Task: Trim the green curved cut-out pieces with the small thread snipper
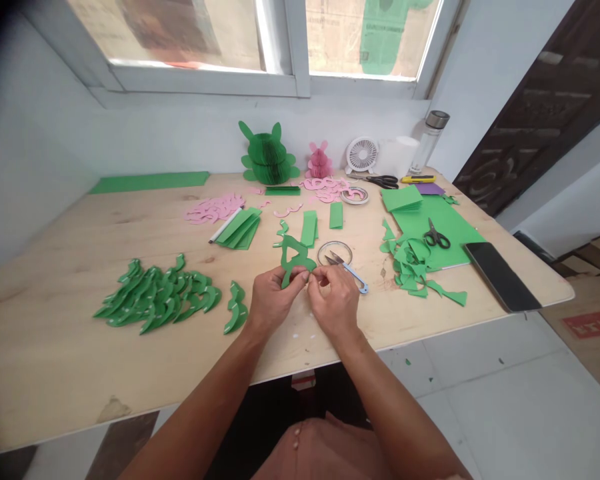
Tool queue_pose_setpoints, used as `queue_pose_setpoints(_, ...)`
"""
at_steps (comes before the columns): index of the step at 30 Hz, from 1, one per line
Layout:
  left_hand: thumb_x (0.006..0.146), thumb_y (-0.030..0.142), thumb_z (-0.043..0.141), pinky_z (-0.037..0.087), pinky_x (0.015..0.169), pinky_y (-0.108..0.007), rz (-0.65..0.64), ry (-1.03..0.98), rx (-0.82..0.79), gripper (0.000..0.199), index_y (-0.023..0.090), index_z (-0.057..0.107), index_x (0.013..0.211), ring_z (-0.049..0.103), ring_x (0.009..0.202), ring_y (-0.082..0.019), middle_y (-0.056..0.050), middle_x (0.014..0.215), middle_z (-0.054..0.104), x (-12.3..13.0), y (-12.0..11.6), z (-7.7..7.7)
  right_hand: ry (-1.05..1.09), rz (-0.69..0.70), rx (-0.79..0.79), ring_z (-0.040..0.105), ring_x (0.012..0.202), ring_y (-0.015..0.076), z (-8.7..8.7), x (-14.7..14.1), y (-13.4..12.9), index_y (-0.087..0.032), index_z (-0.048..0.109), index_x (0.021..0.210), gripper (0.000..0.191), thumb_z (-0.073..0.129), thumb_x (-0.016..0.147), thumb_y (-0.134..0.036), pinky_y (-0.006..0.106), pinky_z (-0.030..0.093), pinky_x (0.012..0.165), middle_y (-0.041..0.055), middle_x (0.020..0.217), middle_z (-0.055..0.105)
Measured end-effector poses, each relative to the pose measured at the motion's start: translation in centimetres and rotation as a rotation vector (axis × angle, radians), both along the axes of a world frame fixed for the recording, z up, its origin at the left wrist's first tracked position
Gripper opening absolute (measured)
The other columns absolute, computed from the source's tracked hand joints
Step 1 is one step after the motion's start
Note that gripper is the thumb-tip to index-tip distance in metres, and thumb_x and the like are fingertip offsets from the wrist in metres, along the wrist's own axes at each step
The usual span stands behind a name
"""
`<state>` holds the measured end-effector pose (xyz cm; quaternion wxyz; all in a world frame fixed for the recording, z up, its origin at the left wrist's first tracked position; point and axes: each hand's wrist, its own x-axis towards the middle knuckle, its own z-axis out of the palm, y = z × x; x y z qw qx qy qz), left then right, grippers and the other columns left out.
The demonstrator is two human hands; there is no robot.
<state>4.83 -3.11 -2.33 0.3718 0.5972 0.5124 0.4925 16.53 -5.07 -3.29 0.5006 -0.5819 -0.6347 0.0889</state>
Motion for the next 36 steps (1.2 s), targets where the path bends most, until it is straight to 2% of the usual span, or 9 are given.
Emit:
queue_pose_setpoints(4, 0.071, 0.026, 0.061, 0.048, 0.065, -0.023, 0.001, 0.035, 0.004, 0.012, 0.016, 0.068, 0.071, 0.063, 0.068, -0.015, 0.000, 0.070, 0.070, -0.03, -0.06, -0.07, -0.124, -0.035, 0.079, 0.056, 0.062, 0.0156, -0.17, -0.03, 0.09, -0.020, 0.058, 0.074, 0.009, 0.051, 0.080, -0.019, 0.031, 0.044, 0.069, 0.0027, 0.068, 0.063)
queue_pose_setpoints(8, 0.071, 0.022, 0.060, 0.047, 0.065, -0.022, -0.015, 0.035, 0.007, 0.010, 0.016, 0.068, 0.070, 0.062, 0.069, -0.014, 0.001, 0.071, 0.070, 0.04, -0.02, -0.21, -0.143, -0.051, 0.071, 0.055, 0.062, 0.0157, -0.29, -0.05, 0.15, -0.020, 0.057, 0.071, 0.011, 0.050, 0.078, -0.017, 0.031, 0.043, 0.068, 0.0019, 0.065, 0.061)
queue_pose_setpoints(16, 0.070, 0.022, 0.060, 0.047, 0.063, -0.022, -0.010, 0.029, -0.002, 0.011, 0.016, 0.069, 0.072, 0.060, 0.064, -0.013, 0.002, 0.067, 0.069, 0.06, 0.00, -0.03, 0.103, -0.012, -0.108, 0.055, 0.061, 0.0143, -0.12, 0.00, 0.23, -0.020, 0.057, 0.071, 0.005, 0.053, 0.074, -0.021, 0.027, 0.045, 0.063, 0.0000, 0.066, 0.062)
queue_pose_setpoints(36, 0.067, 0.023, 0.063, 0.045, 0.059, -0.021, -0.016, -0.061, -0.053, 0.010, 0.015, 0.067, 0.067, 0.057, 0.059, -0.012, 0.002, 0.062, 0.065, 0.08, 0.11, -0.20, 0.339, 0.055, -0.225, 0.049, 0.056, 0.0114, 0.23, 0.22, 0.43, -0.017, 0.056, 0.067, 0.005, 0.055, 0.070, -0.021, 0.024, 0.041, 0.058, -0.0023, 0.061, 0.056)
